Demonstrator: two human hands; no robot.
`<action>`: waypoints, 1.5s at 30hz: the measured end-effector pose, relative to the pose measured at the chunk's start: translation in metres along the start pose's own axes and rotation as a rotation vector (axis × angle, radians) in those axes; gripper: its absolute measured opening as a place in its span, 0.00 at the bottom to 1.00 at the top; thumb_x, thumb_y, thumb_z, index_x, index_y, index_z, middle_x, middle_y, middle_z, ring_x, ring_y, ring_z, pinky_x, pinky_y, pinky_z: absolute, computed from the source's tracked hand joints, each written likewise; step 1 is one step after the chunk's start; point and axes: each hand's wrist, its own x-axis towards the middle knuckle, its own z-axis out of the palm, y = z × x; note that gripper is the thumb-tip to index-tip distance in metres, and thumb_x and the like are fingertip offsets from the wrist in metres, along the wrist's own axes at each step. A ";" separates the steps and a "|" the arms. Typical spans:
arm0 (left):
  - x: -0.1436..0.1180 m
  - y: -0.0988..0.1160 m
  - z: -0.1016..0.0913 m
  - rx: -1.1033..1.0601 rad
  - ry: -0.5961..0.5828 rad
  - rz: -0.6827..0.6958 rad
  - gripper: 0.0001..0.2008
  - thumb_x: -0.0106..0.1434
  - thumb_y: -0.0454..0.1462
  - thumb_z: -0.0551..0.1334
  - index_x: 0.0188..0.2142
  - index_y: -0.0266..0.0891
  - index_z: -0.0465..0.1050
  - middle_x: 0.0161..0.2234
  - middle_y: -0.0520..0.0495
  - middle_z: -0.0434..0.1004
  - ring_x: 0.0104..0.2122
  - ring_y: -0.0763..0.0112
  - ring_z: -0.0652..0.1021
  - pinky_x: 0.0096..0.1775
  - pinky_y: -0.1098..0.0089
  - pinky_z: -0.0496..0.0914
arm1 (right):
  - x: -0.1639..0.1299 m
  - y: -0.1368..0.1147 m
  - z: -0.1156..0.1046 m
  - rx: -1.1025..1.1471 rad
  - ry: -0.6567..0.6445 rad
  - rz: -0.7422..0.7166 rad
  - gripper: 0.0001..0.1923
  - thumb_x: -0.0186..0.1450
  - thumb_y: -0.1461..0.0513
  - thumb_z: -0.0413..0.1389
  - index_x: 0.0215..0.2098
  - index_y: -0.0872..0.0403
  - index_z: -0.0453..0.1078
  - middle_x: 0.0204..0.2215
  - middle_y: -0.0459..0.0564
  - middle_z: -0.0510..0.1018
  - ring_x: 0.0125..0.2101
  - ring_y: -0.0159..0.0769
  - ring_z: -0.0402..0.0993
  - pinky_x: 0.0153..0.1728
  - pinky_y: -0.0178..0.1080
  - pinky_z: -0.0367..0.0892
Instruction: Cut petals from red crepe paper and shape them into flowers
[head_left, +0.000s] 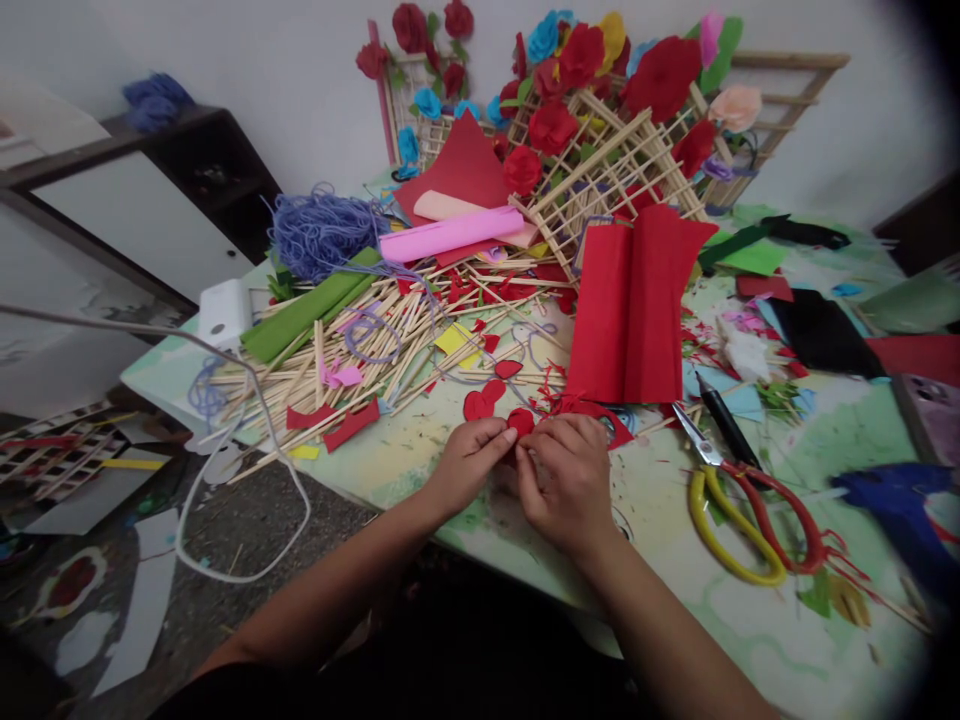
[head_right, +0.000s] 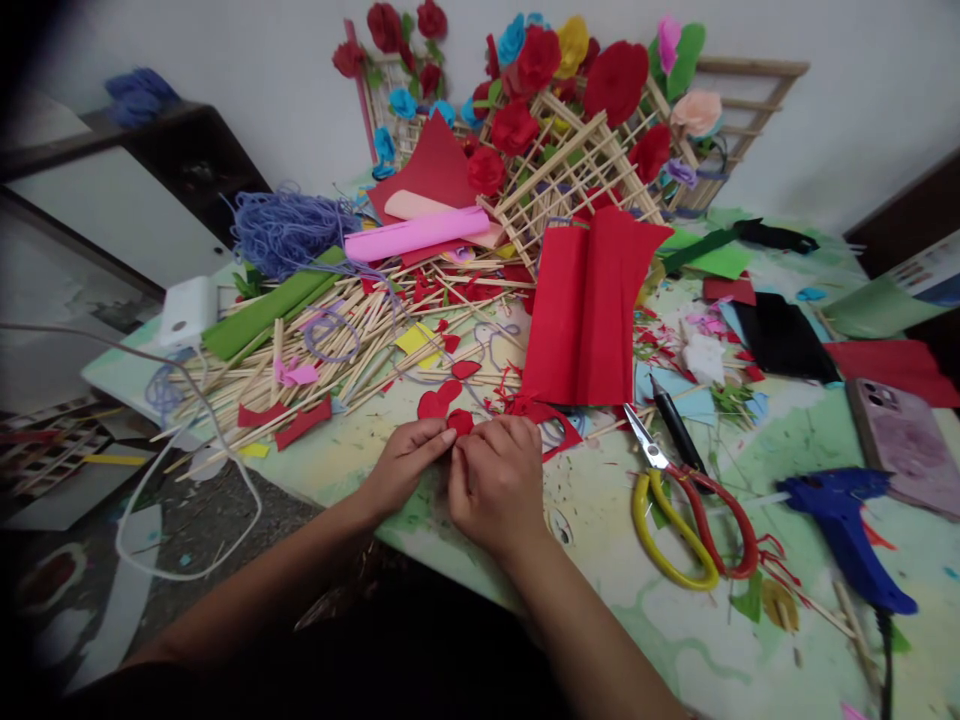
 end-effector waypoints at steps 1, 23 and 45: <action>0.000 0.000 0.000 -0.015 0.001 -0.015 0.18 0.62 0.46 0.56 0.21 0.37 0.62 0.19 0.55 0.58 0.22 0.76 0.62 0.26 0.73 0.57 | 0.000 0.001 0.000 0.037 0.009 0.029 0.04 0.60 0.64 0.53 0.27 0.53 0.69 0.27 0.50 0.75 0.35 0.40 0.65 0.40 0.45 0.59; 0.000 -0.002 0.001 -0.101 -0.045 -0.019 0.18 0.63 0.47 0.56 0.25 0.35 0.72 0.23 0.48 0.74 0.24 0.73 0.73 0.29 0.72 0.68 | 0.008 0.006 0.006 0.758 -0.017 0.748 0.08 0.55 0.57 0.59 0.26 0.55 0.73 0.19 0.46 0.76 0.20 0.31 0.69 0.24 0.34 0.63; -0.001 -0.001 0.000 -0.188 -0.077 -0.026 0.15 0.61 0.44 0.59 0.25 0.34 0.70 0.22 0.50 0.71 0.24 0.75 0.71 0.29 0.74 0.65 | 0.005 0.007 0.010 0.787 -0.062 0.785 0.13 0.53 0.54 0.59 0.23 0.56 0.66 0.18 0.43 0.69 0.21 0.29 0.62 0.24 0.33 0.59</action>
